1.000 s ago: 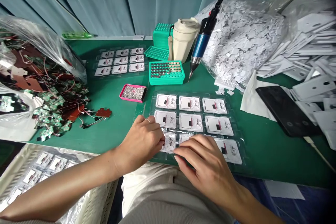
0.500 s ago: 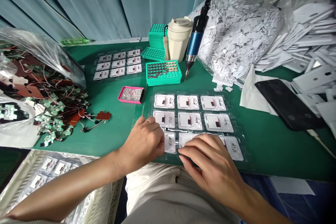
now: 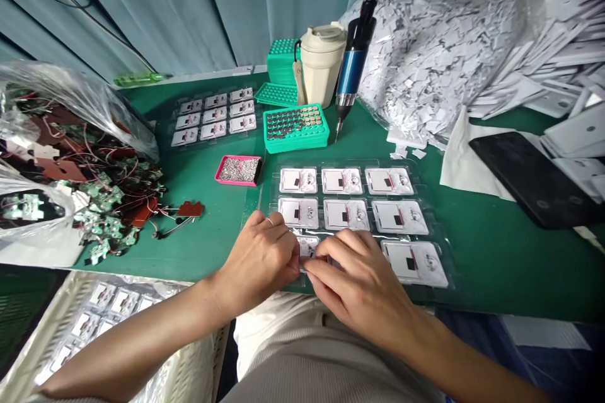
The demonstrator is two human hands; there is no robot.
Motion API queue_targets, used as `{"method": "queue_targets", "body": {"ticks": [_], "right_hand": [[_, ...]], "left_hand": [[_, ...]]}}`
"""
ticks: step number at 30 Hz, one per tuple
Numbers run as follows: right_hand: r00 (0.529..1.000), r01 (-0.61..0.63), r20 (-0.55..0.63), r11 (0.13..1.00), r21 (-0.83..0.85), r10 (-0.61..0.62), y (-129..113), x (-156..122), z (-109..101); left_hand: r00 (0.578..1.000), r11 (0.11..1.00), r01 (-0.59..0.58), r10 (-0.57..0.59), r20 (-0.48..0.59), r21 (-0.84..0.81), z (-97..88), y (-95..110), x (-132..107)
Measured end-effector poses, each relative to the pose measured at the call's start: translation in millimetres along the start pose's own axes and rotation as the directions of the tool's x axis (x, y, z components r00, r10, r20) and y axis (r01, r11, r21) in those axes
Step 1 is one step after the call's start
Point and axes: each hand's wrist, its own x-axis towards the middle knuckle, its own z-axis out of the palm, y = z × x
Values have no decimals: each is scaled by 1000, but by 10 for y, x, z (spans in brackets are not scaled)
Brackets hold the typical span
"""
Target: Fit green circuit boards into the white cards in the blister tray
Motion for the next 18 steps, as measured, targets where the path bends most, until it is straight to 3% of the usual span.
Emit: {"method": "queue_targets", "body": {"ticks": [11, 18], "right_hand": [[998, 53, 29, 994, -96, -50, 13, 16, 9], [997, 69, 37, 985, -160, -64, -7, 47, 7]], "left_hand": [[998, 991, -20, 27, 50, -134, -84, -74, 5], [990, 996, -75, 81, 118, -55, -117, -88, 16]]}}
